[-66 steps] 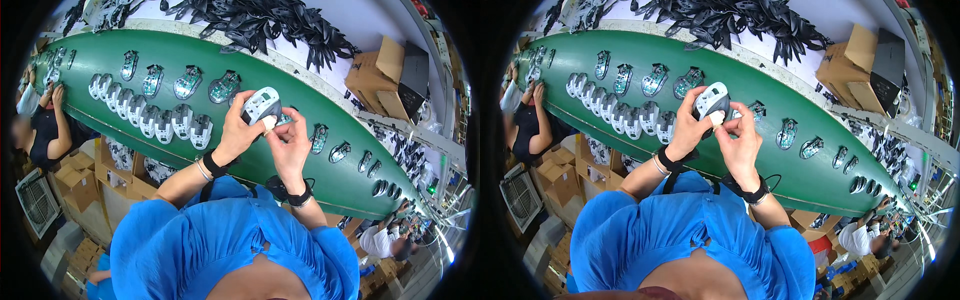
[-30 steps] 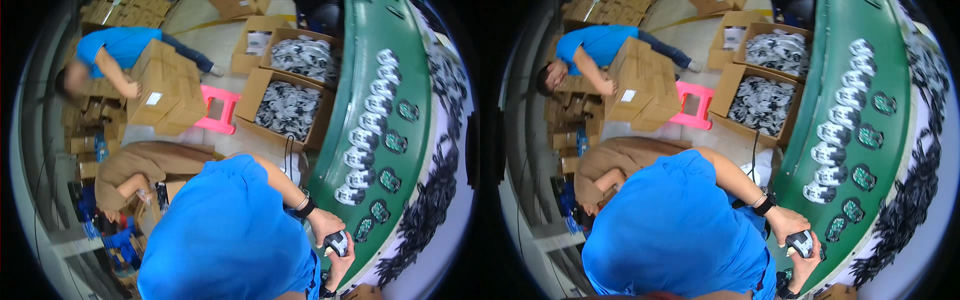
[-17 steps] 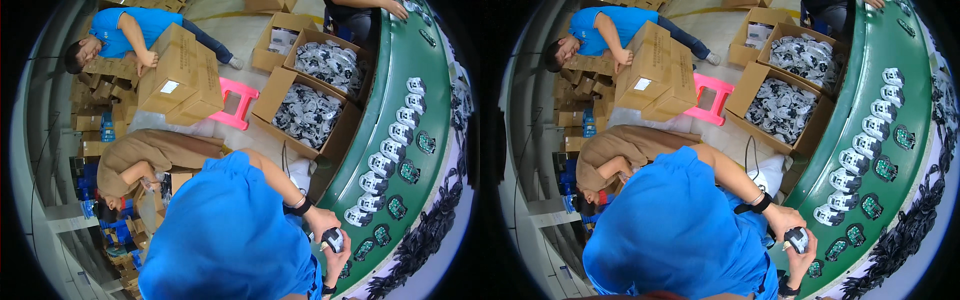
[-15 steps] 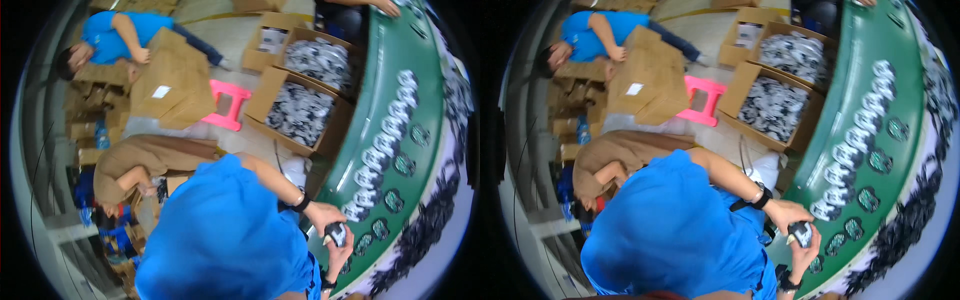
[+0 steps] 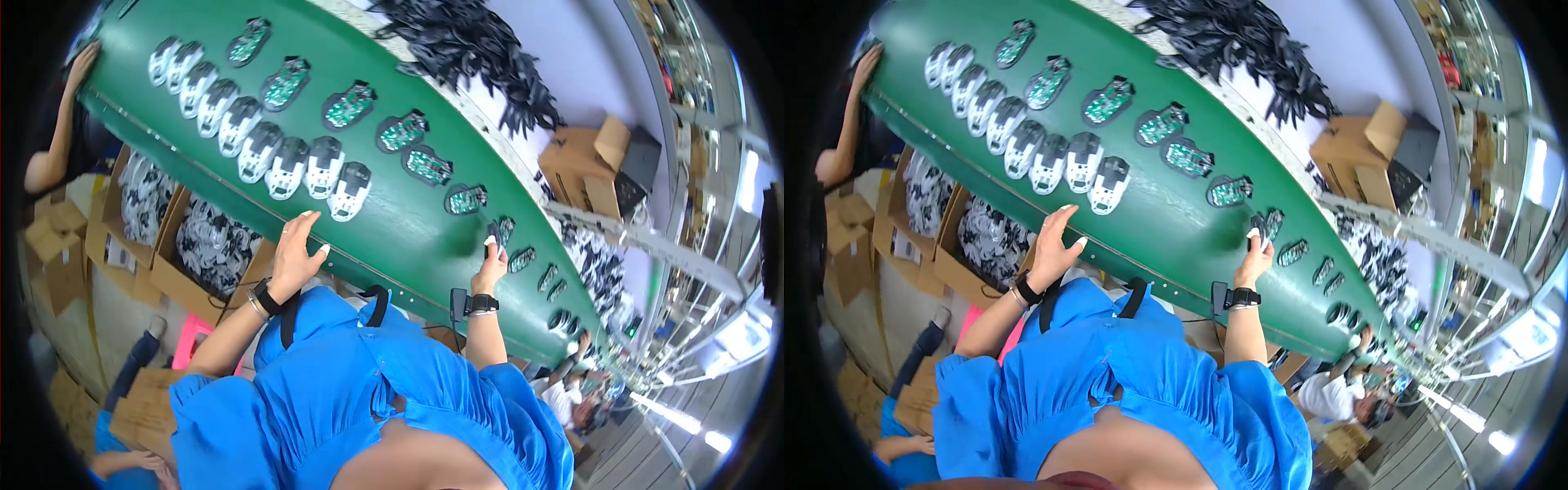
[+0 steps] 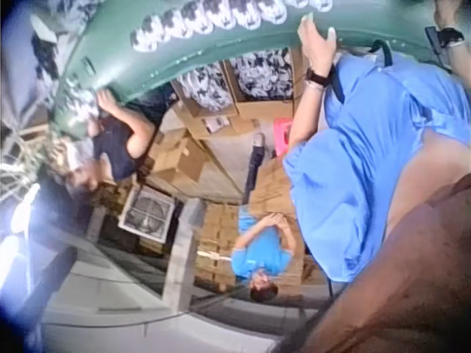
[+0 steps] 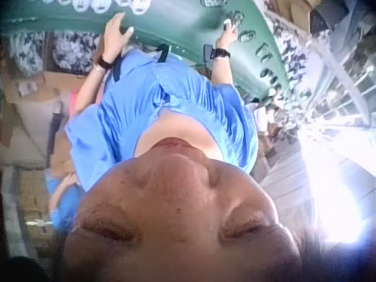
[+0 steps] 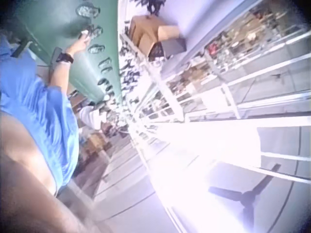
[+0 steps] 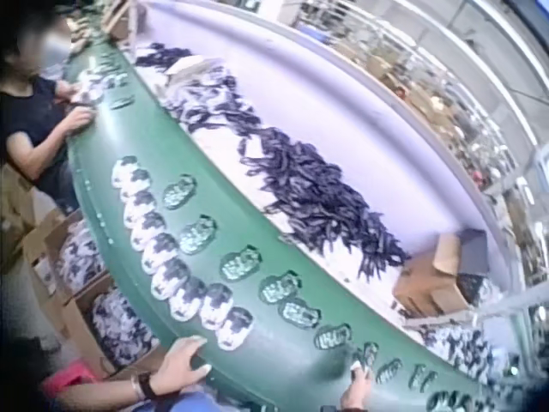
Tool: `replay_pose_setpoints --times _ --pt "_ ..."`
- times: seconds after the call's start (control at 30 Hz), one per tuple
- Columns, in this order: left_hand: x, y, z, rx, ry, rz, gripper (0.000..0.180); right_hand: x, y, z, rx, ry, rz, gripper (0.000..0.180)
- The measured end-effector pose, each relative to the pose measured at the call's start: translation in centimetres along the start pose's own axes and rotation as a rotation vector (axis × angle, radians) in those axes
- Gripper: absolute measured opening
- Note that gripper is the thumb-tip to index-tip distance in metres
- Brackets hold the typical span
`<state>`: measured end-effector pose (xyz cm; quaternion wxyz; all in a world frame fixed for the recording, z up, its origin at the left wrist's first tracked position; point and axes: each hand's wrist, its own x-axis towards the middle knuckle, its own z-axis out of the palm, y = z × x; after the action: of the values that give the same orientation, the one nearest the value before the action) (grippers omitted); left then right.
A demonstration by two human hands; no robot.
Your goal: The person assembles small electronic devices by attaching black plastic covers to white circuit board units on a green table. They repeatedly pick up a unit, snap on a cover, and place the finished item back on the table or into a cardboard box.
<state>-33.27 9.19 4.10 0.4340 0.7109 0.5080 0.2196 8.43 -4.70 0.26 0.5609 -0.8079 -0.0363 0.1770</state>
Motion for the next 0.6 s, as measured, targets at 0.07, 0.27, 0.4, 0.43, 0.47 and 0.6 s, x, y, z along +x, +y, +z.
replay_pose_setpoints --times 0.07,0.27,0.4,0.43,0.47,0.6 --pt "1.4 0.8 0.3 0.023 -0.057 0.114 0.058 -0.1 0.5 -3.0 0.014 0.093 -0.005 0.040" --pt "2.3 2.3 3.1 0.065 -0.125 0.103 0.052 0.5 5.6 -11.3 -0.107 0.388 -0.017 0.052" --pt "0.5 7.0 4.5 -0.079 -0.168 0.010 0.050 5.0 7.0 -15.3 -0.094 0.433 -0.168 0.065" --pt "-0.6 7.8 5.6 -0.133 -0.179 -0.023 0.049 6.3 7.4 -17.1 -0.170 0.482 -0.194 0.064" --pt "-1.5 8.3 6.5 -0.177 -0.182 -0.051 0.049 7.6 7.6 -18.3 -0.221 0.510 -0.185 0.064" --pt "-4.6 13.4 9.6 -0.630 -0.253 -0.188 0.045 11.7 8.2 -23.7 -0.303 0.613 -0.217 0.064"
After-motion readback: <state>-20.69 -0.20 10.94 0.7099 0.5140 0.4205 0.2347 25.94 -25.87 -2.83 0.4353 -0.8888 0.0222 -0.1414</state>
